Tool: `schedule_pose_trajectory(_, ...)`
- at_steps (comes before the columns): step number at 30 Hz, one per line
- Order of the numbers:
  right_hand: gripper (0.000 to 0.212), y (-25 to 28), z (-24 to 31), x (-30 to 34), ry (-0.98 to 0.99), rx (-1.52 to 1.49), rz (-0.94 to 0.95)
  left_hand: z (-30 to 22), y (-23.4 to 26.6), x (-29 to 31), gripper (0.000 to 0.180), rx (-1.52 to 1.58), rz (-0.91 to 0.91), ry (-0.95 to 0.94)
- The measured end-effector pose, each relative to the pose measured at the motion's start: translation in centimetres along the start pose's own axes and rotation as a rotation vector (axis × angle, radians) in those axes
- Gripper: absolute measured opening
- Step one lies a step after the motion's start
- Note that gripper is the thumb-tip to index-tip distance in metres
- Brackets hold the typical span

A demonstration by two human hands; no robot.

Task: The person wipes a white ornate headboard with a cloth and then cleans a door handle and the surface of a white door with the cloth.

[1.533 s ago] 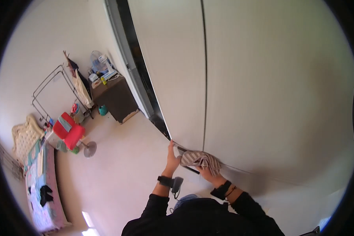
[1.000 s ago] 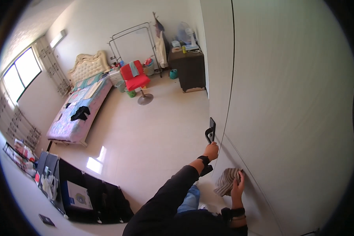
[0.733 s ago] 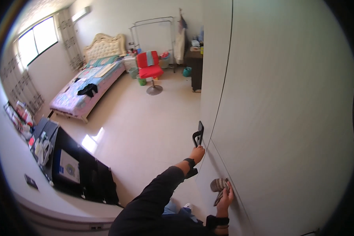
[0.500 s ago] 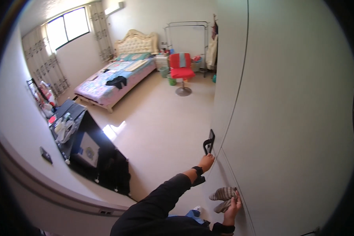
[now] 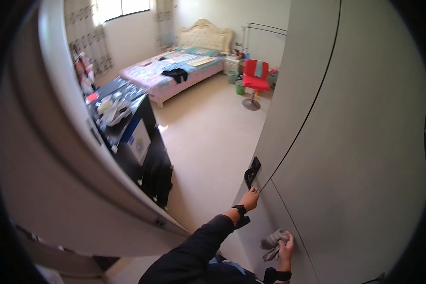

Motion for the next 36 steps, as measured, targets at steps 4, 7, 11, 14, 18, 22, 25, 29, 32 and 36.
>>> schedule_pose_trajectory(4, 0.038, -1.5, 0.8, 4.7, -0.050, 0.043, 0.061, 1.2, 2.0, 5.6, 0.014, -0.054, 0.004, 0.083)
schedule_pose_trajectory(7, 0.037, -1.7, 0.3, 7.3, -0.072, -0.031, 0.096, 1.8, 3.2, 8.9, 0.014, -0.015, 0.013, 0.199)
schedule_pose_trajectory(11, 0.033, -1.2, -1.4, 10.6, 0.059, 0.096, 0.031, 4.9, 3.4, 13.9, 0.012, -0.233, 0.174, 0.336)
schedule_pose_trajectory(14, 0.032, -1.3, 0.9, 13.0, -0.078, 0.082, 0.090, 4.9, 5.2, 17.7, 0.018, -0.364, 0.029, 0.392)
schedule_pose_trajectory(18, 0.032, -1.2, -1.4, 15.0, 0.019, 0.125, 0.154, 3.8, 9.6, 21.5, 0.023, -0.432, 0.005, 0.467)
schedule_pose_trajectory(22, 0.035, -2.5, -1.1, 17.6, 0.053, 0.179, 0.196, 1.9, 11.8, 25.0, 0.022, -0.641, 0.338, 0.230)
schedule_pose_trajectory(25, 0.038, -2.7, -2.4, 18.9, 0.077, 0.206, 0.173, 1.4, 11.4, 26.5, 0.018, -0.652, 0.446, 0.232)
schedule_pose_trajectory(29, 0.038, -2.7, -2.9, 20.3, 0.043, 0.161, 0.130, 2.7, 9.1, 28.6, 0.017, -0.549, 0.411, 0.367)
schedule_pose_trajectory(32, 0.038, -3.2, -2.7, 20.4, 0.082, 0.254, 0.100, 5.1, 6.8, 30.5, 0.015, -0.603, 0.310, 0.304)
schedule_pose_trajectory(36, 0.034, -4.2, -1.7, 21.7, 0.200, 0.183, -0.028, 5.7, 6.0, 31.7, 0.016, -0.552, 0.445, 0.223)
Point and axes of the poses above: each hand's wrist, its own x-axis away from the middle knuckle, its own y-axis out of the back of the hand, z = x × y, the point moved 3 cm from there along -x, towards the middle knuckle, and after that the axes turned 5 degrees about x, right-handed, at the moved point
